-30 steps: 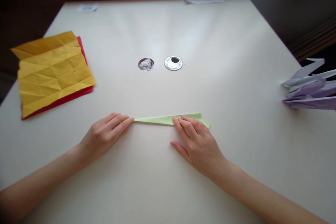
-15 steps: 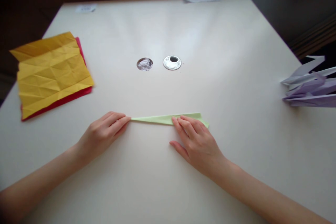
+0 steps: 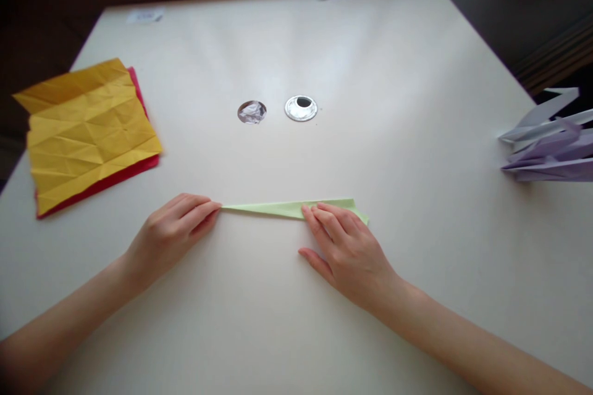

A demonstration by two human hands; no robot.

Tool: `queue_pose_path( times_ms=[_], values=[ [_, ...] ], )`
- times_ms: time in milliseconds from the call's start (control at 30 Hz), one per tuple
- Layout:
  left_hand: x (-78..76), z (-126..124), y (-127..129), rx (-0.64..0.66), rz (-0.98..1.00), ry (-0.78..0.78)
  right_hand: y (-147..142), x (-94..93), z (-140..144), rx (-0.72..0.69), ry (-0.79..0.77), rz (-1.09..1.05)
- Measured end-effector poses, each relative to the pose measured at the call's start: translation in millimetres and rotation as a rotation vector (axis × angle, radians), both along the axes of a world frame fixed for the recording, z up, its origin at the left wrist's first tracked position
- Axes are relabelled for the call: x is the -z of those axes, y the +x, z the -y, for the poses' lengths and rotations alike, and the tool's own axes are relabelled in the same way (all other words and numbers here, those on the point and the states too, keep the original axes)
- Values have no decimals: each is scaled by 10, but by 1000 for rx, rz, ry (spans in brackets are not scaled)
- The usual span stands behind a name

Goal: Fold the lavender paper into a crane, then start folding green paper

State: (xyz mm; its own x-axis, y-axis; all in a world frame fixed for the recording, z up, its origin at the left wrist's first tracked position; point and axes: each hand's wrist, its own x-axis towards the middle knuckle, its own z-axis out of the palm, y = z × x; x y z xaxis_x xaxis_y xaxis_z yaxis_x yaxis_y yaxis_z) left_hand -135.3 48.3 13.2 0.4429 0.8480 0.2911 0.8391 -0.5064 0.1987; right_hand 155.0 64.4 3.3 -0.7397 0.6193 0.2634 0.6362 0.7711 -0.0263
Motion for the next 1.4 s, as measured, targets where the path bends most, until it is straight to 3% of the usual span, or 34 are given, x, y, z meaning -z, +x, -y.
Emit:
queue_pose_path(
  times_ms=[200, 400, 667, 900, 1167, 1400],
  values=[
    [7, 18, -43, -102, -6, 68, -2, -1, 1, -3, 3, 0],
    [15, 92, 142, 30, -51, 162, -1, 2, 0, -2, -2, 0],
    [32, 148, 214, 21, -217, 223, 1, -7, 5, 0, 4, 5],
    [14, 153, 232, -26, -283, 211, -2, -15, 4, -2, 7, 12],
    [-38, 210, 427, -55, -473, 231, -12, -5, 3, 7, 14, 18],
    [-29, 264, 470, -129, -475, 192, -13, -7, 1, -3, 17, 6]
  ],
)
